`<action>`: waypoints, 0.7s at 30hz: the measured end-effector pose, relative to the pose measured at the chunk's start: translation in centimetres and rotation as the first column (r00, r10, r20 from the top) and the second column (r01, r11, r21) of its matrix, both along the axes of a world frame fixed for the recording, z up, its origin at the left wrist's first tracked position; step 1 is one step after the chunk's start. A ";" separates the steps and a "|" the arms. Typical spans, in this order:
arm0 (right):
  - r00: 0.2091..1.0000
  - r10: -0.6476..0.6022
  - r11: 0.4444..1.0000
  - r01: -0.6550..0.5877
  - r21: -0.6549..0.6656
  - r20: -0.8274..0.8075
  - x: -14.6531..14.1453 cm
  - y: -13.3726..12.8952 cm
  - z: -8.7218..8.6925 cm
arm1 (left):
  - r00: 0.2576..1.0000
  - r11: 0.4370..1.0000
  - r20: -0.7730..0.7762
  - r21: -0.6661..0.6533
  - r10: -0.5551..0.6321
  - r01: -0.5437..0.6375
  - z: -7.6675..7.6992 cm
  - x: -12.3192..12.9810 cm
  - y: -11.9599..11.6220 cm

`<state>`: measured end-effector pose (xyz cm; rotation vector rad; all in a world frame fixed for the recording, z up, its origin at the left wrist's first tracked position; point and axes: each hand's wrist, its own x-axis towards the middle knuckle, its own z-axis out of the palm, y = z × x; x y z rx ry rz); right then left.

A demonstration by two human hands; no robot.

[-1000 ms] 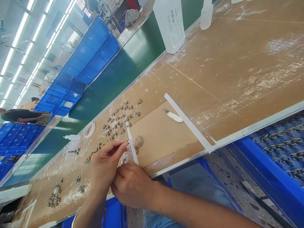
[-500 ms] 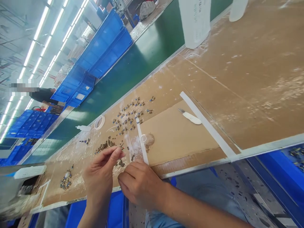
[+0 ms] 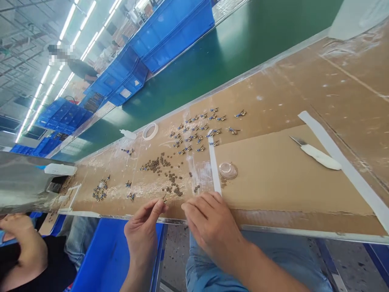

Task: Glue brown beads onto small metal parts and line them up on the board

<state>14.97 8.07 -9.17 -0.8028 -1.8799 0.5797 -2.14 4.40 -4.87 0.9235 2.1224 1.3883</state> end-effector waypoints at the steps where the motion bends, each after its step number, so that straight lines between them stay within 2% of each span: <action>1: 1.000 -0.014 1.000 0.014 0.005 0.011 -0.2 0.2 0.1 | 1.000 1.000 0.013 -0.005 -0.005 0.005 -0.2 -0.1 -0.1; 9: 0.985 -0.078 0.995 0.085 -0.043 0.152 -2.3 1.5 0.2 | 0.998 0.999 0.061 0.018 -0.035 0.034 -1.4 -0.8 -0.5; 15: 0.976 -0.054 0.997 0.063 -0.035 0.210 -3.2 2.1 -0.1 | 0.996 0.998 0.071 0.036 -0.053 0.050 -1.3 -0.9 -0.7; 21: 0.975 -0.034 0.998 0.043 -0.037 0.221 -2.8 1.9 0.0 | 0.995 0.996 0.050 0.044 -0.082 0.080 -1.1 -0.8 -1.1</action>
